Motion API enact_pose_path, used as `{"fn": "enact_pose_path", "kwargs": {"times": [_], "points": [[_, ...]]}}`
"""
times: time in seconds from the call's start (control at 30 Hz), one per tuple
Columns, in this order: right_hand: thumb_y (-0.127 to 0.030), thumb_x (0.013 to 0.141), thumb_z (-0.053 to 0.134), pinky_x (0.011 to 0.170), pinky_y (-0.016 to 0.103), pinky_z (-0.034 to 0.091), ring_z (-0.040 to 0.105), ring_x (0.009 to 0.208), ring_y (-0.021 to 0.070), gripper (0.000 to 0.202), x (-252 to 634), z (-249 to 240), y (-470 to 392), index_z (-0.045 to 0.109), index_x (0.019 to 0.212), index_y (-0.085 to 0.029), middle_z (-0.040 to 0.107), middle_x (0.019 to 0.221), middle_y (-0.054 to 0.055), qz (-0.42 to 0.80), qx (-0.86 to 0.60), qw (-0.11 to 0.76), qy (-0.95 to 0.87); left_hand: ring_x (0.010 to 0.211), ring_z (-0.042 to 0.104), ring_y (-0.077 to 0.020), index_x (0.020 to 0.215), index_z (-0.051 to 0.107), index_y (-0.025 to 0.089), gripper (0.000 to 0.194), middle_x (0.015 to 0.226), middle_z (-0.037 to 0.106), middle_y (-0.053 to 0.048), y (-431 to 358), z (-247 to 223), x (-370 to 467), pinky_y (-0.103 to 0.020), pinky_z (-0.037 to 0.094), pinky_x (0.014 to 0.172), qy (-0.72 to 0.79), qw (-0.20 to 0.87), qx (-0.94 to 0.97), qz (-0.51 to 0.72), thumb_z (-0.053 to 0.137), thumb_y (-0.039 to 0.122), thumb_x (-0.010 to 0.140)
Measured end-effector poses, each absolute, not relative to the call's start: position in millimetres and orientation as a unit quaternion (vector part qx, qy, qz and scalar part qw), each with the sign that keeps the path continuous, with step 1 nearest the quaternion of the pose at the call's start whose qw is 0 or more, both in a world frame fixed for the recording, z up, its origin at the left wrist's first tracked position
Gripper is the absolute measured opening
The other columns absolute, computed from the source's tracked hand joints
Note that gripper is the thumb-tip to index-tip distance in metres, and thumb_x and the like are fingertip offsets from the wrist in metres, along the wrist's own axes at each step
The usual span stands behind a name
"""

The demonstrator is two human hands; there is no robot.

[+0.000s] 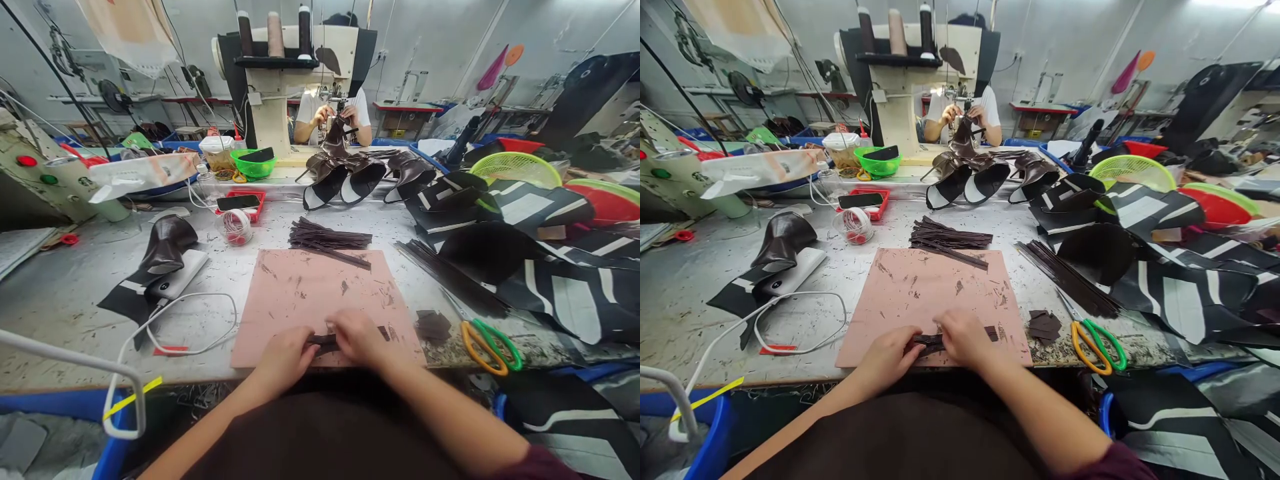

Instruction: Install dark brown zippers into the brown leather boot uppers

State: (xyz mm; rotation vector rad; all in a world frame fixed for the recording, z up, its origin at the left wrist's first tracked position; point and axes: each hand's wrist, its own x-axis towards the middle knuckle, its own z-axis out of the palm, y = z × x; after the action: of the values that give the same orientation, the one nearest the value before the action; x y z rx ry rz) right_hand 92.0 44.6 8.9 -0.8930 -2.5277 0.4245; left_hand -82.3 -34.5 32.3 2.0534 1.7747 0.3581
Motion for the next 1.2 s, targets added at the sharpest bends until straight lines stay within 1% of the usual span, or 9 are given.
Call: {"fn": "enact_pose_path", "kwargs": {"times": [0.07, 0.13, 0.27, 0.37, 0.5, 0.6, 0.73, 1.0, 1.2], "points": [[-0.006, 0.073, 0.040, 0.074, 0.032, 0.046, 0.056, 0.082, 0.0186, 0.030, 104.0, -2.7, 9.2, 0.057, 0.096, -0.015, 0.064, 0.088, 0.007, 0.120, -0.272, 0.266, -0.917, 0.076, 0.057, -0.0173, 0.089, 0.055, 0.019, 0.014, 0.083, 0.061, -0.003, -29.3, 29.4, -76.3, -0.027, 0.043, 0.065, 0.612, 0.191, 0.760, 0.109, 0.044, 0.023, 0.082], [-0.004, 0.073, 0.037, 0.082, 0.036, 0.044, 0.054, 0.094, 0.0201, 0.036, 114.1, -10.5, -11.4, 0.054, 0.103, -0.013, 0.063, 0.100, 0.009, 0.082, -0.260, 0.295, -0.916, 0.077, 0.056, -0.0179, 0.088, 0.056, 0.019, 0.013, 0.083, 0.059, -0.004, -24.0, 27.6, -70.9, -0.027, 0.042, 0.066, 0.594, 0.178, 0.779, 0.089, 0.045, 0.020, 0.081], [-0.005, 0.077, 0.036, 0.092, 0.039, 0.039, 0.049, 0.107, 0.0207, 0.041, 120.6, -13.3, -21.8, 0.049, 0.116, -0.010, 0.059, 0.112, 0.010, 0.027, -0.288, 0.276, -0.916, 0.076, 0.055, -0.0207, 0.082, 0.055, 0.016, 0.008, 0.078, 0.059, -0.006, -20.5, 29.9, -64.1, -0.030, 0.041, 0.067, 0.612, 0.176, 0.766, 0.091, 0.049, 0.017, 0.078], [-0.014, 0.082, 0.037, 0.091, 0.038, 0.039, 0.051, 0.103, 0.0219, 0.037, 115.0, -12.2, -22.6, 0.050, 0.117, -0.010, 0.061, 0.109, 0.010, -0.001, -0.319, 0.271, -0.908, 0.074, 0.055, -0.0212, 0.078, 0.054, 0.015, 0.005, 0.075, 0.059, -0.006, -22.2, 32.4, -60.3, -0.031, 0.041, 0.067, 0.639, 0.190, 0.736, 0.117, 0.049, 0.015, 0.077], [-0.023, 0.084, 0.039, 0.090, 0.039, 0.037, 0.052, 0.097, 0.0232, 0.036, 107.4, -14.4, -24.9, 0.054, 0.115, -0.010, 0.062, 0.104, 0.011, -0.032, -0.344, 0.274, -0.898, 0.075, 0.055, -0.0156, 0.078, 0.053, 0.017, 0.007, 0.078, 0.060, -0.003, -19.0, 31.4, -57.5, -0.025, 0.042, 0.068, 0.674, 0.230, 0.679, 0.181, 0.049, 0.012, 0.075], [-0.024, 0.085, 0.038, 0.092, 0.038, 0.035, 0.051, 0.097, 0.0223, 0.037, 106.8, -16.9, -25.7, 0.053, 0.116, -0.009, 0.061, 0.103, 0.011, -0.040, -0.348, 0.278, -0.894, 0.069, 0.055, -0.0125, 0.071, 0.053, 0.018, 0.006, 0.071, 0.060, 0.001, -15.7, 29.5, -66.2, -0.022, 0.042, 0.065, 0.696, 0.264, 0.630, 0.219, 0.051, 0.012, 0.072], [-0.024, 0.086, 0.036, 0.094, 0.037, 0.032, 0.050, 0.099, 0.0214, 0.038, 109.4, -18.8, -26.4, 0.053, 0.116, -0.009, 0.060, 0.105, 0.011, -0.043, -0.346, 0.282, -0.894, 0.062, 0.054, -0.0129, 0.065, 0.054, 0.018, 0.004, 0.063, 0.057, 0.002, -21.0, 26.4, -95.6, -0.022, 0.041, 0.058, 0.729, 0.296, 0.567, 0.247, 0.055, 0.014, 0.065], [-0.025, 0.086, 0.038, 0.095, 0.039, 0.033, 0.050, 0.101, 0.0236, 0.037, 111.0, -25.5, -29.4, 0.053, 0.115, -0.008, 0.059, 0.106, 0.013, -0.058, -0.342, 0.288, -0.893, 0.059, 0.052, -0.0116, 0.062, 0.055, 0.018, 0.004, 0.058, 0.055, 0.004, -35.9, 14.2, -121.9, -0.022, 0.040, 0.056, 0.737, 0.335, 0.500, 0.307, 0.057, 0.016, 0.060], [-0.029, 0.086, 0.038, 0.093, 0.043, 0.035, 0.051, 0.102, 0.0251, 0.044, 115.2, -27.2, -25.0, 0.042, 0.126, -0.011, 0.058, 0.108, 0.013, -0.062, -0.329, 0.290, -0.897, 0.057, 0.051, -0.0121, 0.059, 0.058, 0.019, 0.008, 0.056, 0.056, 0.004, -45.3, 20.9, -121.7, -0.023, 0.041, 0.058, 0.718, 0.333, 0.463, 0.399, 0.065, 0.022, 0.055]]}}
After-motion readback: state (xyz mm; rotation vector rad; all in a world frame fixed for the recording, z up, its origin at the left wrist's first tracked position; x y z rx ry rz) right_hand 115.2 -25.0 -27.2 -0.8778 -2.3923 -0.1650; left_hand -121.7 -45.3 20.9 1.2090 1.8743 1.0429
